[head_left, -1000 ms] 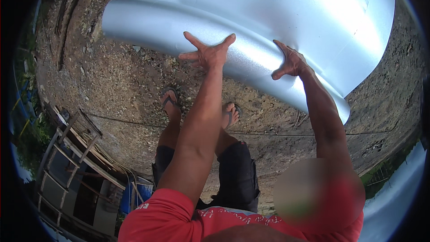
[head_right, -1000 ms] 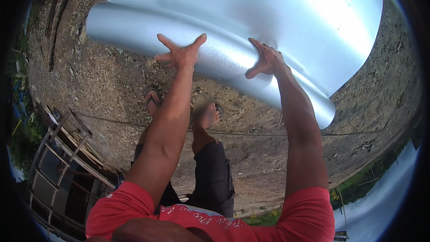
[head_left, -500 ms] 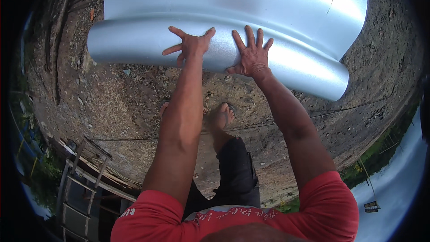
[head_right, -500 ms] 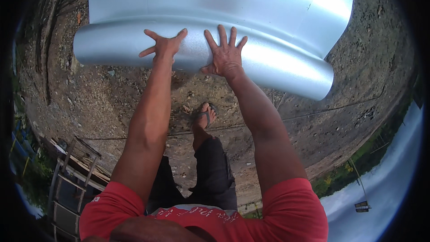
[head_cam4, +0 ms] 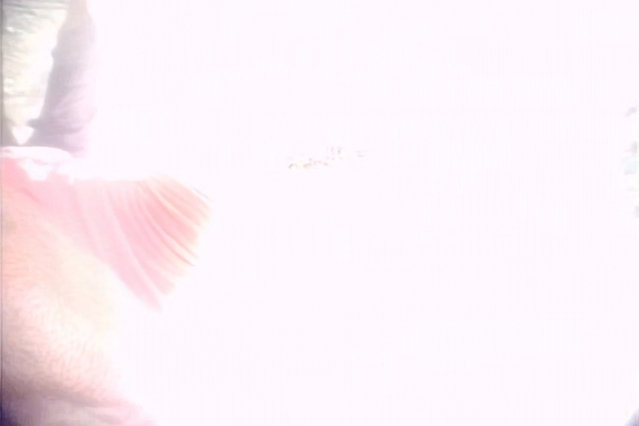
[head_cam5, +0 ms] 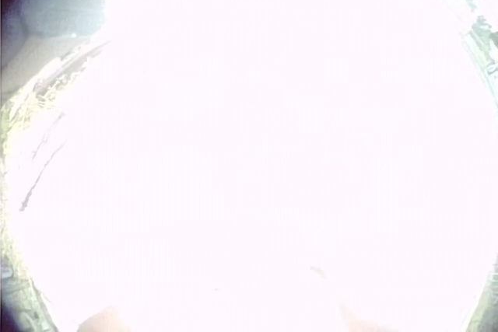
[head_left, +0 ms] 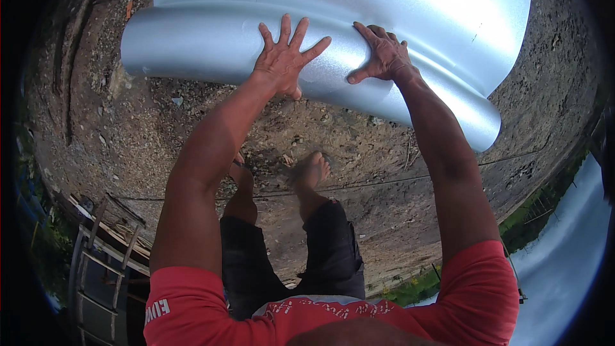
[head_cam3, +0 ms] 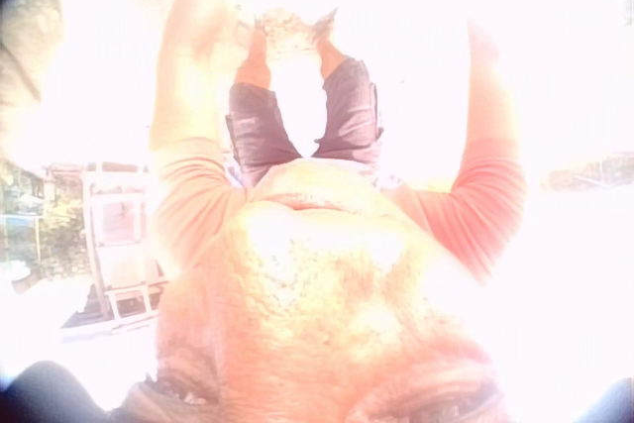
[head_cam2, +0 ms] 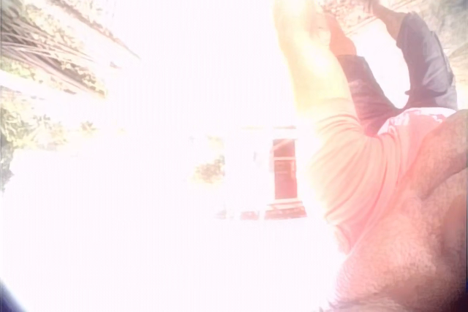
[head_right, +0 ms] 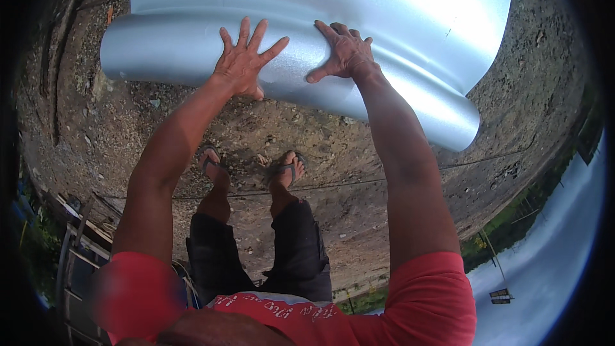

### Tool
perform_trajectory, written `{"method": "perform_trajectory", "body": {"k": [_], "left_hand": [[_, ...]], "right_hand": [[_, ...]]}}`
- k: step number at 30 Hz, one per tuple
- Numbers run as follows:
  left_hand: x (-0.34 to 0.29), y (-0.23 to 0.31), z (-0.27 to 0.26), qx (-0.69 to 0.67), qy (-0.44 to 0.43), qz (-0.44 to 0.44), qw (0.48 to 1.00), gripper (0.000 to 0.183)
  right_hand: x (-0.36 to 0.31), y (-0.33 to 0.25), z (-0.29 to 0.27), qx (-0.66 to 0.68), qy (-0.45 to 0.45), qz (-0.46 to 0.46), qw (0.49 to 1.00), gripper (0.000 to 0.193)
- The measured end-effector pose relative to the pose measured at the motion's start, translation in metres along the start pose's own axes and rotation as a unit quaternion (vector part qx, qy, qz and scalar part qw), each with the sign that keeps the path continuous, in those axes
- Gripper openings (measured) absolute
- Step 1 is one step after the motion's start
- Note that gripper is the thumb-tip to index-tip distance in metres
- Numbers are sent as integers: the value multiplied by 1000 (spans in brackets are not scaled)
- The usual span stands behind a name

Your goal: The person rolls and bends a large sheet of silver metal flashing by hand to create a curved profile, secures the shape with wire, and then moves several large wooden boards around a construction site.

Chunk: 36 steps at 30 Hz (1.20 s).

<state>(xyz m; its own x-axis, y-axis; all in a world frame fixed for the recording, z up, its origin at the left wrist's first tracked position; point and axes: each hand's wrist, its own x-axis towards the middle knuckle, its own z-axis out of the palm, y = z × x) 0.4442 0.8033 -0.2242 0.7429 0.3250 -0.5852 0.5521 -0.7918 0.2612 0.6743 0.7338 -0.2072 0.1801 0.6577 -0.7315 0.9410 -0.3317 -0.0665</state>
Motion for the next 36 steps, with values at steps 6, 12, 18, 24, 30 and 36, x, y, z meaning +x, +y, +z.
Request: {"method": "perform_trajectory", "body": {"k": [6,12,18,24,30,36], "left_hand": [[-17,34,64,-74,108,-35,991,100],[-6,32,85,-22,159,-53,986,95],[16,-1,1,-29,23,62,997,132],[16,-15,-26,-11,-31,49,998,134],[38,-14,-42,-28,-15,57,998,132],[24,8,-22,-40,122,74,989,109]], "right_hand": [[0,7,-1,-7,-55,31,998,134],[14,-2,8,-28,-41,6,999,130],[51,33,-23,-16,-124,-61,990,122],[-55,-14,-11,-139,40,-126,981,121],[-41,-10,-27,-209,-39,-32,977,131],[-17,-1,-61,-156,-52,-35,986,134]]}}
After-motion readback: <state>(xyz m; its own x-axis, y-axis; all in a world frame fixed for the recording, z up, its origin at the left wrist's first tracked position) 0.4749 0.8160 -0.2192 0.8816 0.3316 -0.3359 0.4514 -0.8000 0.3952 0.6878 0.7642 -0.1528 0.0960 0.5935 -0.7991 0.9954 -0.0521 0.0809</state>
